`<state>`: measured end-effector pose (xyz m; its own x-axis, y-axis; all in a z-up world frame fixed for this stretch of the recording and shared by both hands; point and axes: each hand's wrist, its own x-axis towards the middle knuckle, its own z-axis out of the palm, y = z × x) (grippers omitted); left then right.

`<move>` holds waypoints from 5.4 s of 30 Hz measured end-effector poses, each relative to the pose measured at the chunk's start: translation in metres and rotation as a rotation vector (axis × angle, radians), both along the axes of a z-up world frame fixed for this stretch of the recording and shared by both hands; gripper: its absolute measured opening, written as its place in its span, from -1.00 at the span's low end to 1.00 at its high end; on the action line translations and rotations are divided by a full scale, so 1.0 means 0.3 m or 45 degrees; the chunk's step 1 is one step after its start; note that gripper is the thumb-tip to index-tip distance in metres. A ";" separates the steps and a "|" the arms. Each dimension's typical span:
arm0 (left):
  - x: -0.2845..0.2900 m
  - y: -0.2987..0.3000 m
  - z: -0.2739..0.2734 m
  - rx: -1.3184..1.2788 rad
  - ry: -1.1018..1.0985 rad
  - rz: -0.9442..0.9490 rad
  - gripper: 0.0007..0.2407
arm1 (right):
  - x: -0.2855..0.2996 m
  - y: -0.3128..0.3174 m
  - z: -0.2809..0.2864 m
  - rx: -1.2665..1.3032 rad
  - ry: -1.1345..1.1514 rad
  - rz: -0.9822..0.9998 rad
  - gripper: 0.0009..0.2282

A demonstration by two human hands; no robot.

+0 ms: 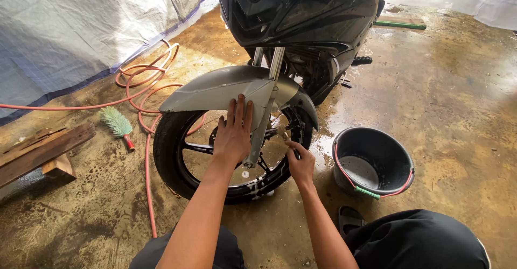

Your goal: The person cleans the front wheel and fender of a motorcycle using a brush and soapy water.

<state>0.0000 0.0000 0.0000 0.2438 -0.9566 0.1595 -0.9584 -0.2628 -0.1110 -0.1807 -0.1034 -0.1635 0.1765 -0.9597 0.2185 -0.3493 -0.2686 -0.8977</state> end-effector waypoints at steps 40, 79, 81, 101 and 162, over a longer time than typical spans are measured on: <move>-0.007 0.006 0.026 0.064 0.021 0.014 -0.26 | 0.006 -0.018 -0.063 -0.001 0.071 0.150 -0.79; -0.432 -0.454 -0.203 0.001 -0.436 -0.583 -0.23 | -0.662 -0.491 0.072 0.191 -0.136 -0.402 -0.83; -0.464 -0.481 -0.280 0.033 -0.363 -0.616 -0.17 | -0.710 -0.590 -0.115 0.407 0.196 -0.417 -0.80; -0.498 -0.432 -0.242 0.497 -0.169 -0.584 0.00 | -0.752 -0.656 -0.419 0.591 0.385 -0.381 -0.80; -0.090 -0.025 0.029 -0.202 -0.502 -0.169 -0.31 | -0.137 -0.315 0.339 -0.592 1.312 1.034 -0.75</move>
